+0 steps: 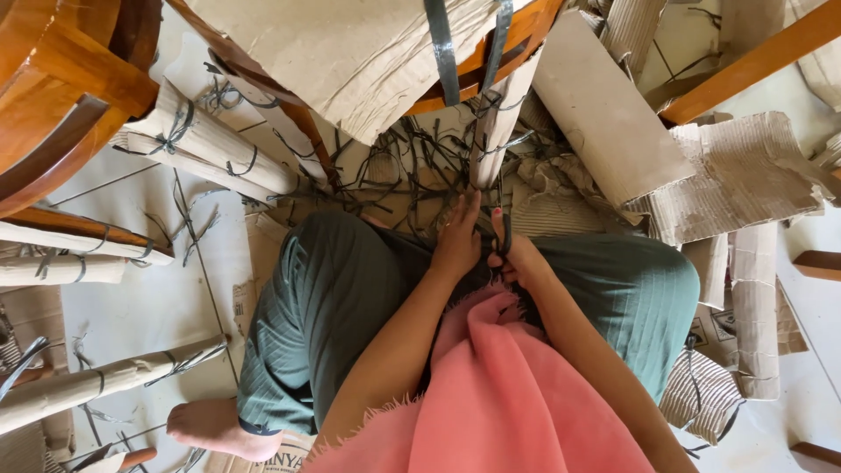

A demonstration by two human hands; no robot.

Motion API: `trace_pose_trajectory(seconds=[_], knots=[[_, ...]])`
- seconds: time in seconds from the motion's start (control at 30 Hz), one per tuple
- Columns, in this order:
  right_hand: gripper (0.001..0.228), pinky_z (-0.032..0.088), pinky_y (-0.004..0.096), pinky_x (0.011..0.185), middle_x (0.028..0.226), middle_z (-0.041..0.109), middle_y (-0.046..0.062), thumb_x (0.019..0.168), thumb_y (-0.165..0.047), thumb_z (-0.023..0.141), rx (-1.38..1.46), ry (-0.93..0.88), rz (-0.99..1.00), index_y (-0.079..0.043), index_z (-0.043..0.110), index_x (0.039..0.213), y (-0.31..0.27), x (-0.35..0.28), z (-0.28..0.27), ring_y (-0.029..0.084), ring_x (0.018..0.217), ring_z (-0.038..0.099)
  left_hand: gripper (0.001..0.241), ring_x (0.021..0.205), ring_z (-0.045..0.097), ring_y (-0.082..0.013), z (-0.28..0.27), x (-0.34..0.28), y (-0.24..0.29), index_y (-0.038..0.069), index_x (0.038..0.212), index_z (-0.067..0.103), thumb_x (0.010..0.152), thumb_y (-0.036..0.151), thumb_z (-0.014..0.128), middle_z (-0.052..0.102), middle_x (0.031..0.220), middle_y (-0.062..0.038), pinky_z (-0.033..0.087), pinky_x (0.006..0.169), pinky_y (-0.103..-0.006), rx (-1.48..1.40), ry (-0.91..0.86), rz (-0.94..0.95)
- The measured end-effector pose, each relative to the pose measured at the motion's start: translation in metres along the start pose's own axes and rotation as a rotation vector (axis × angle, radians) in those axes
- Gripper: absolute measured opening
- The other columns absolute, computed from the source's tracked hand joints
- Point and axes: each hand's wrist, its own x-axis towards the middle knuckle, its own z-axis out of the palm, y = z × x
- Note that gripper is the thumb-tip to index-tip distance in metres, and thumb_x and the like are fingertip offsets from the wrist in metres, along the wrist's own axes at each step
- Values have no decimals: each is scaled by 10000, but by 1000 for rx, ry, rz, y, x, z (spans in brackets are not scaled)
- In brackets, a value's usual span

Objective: Wrapping wooden chair legs with protective cardboard and securing them with plastic ties.

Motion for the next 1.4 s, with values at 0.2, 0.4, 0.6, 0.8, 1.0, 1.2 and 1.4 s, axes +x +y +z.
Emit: trace_pose_trajectory(seconds=[0.2, 0.4, 0.6, 0.8, 1.0, 1.2, 1.4], knots=[[794, 295, 256, 362, 537, 539, 73, 831, -919, 609, 36, 26, -126, -130, 573, 748, 2, -6, -1, 142, 428, 399, 777, 1497, 271, -504, 2, 1, -2, 214, 1669, 153, 1007, 7, 502, 213, 1644, -320, 283, 1171, -683, 5, 11, 5], [812, 187, 201, 396, 570, 438, -9, 820, -969, 455, 202, -120, -69, -159, 493, 783, -27, -57, 1, 84, 442, 255, 764, 1502, 267, -495, -4, 0, 4, 214, 1669, 171, 1008, 21, 501, 212, 1649, -315, 283, 1170, -677, -5, -3, -8], [742, 210, 226, 358, 534, 386, -2, 927, -859, 498, 140, -57, -172, -135, 515, 761, -7, -29, -3, 93, 422, 246, 754, 1498, 262, -508, -4, 0, 3, 195, 1667, 174, 1003, 11, 480, 209, 1642, -332, 249, 1177, -694, -53, -4, -1], [812, 212, 193, 353, 543, 409, 7, 849, -944, 449, 241, -134, -121, -136, 502, 787, -21, -70, 1, 84, 427, 257, 754, 1490, 269, -521, -4, 0, 2, 196, 1667, 173, 1005, 10, 484, 215, 1634, -345, 238, 1181, -695, -57, 2, 7], [767, 214, 216, 331, 510, 380, 4, 902, -887, 476, 184, -90, -152, -142, 490, 718, -12, -57, 0, 92, 396, 252, 752, 1487, 267, -530, -12, -4, 11, 211, 1664, 186, 1002, -1, 474, 216, 1633, -344, 262, 1169, -700, -64, -5, -4], [698, 238, 230, 306, 467, 365, 35, 968, -743, 579, 209, 42, -243, -109, 501, 687, 4, -56, 4, 112, 356, 250, 759, 1498, 255, -515, -4, 2, 0, 239, 1667, 175, 1007, 13, 475, 203, 1649, -319, 261, 1166, -707, -63, -19, -27], [690, 226, 219, 314, 517, 387, 33, 985, -774, 476, 340, 3, -227, -112, 506, 793, 4, -65, -4, 100, 379, 243, 683, 1445, 350, -538, -17, -3, 15, 175, 1645, 252, 1012, 15, 453, 268, 1614, -344, 308, 1140, -717, -52, -23, -10]])
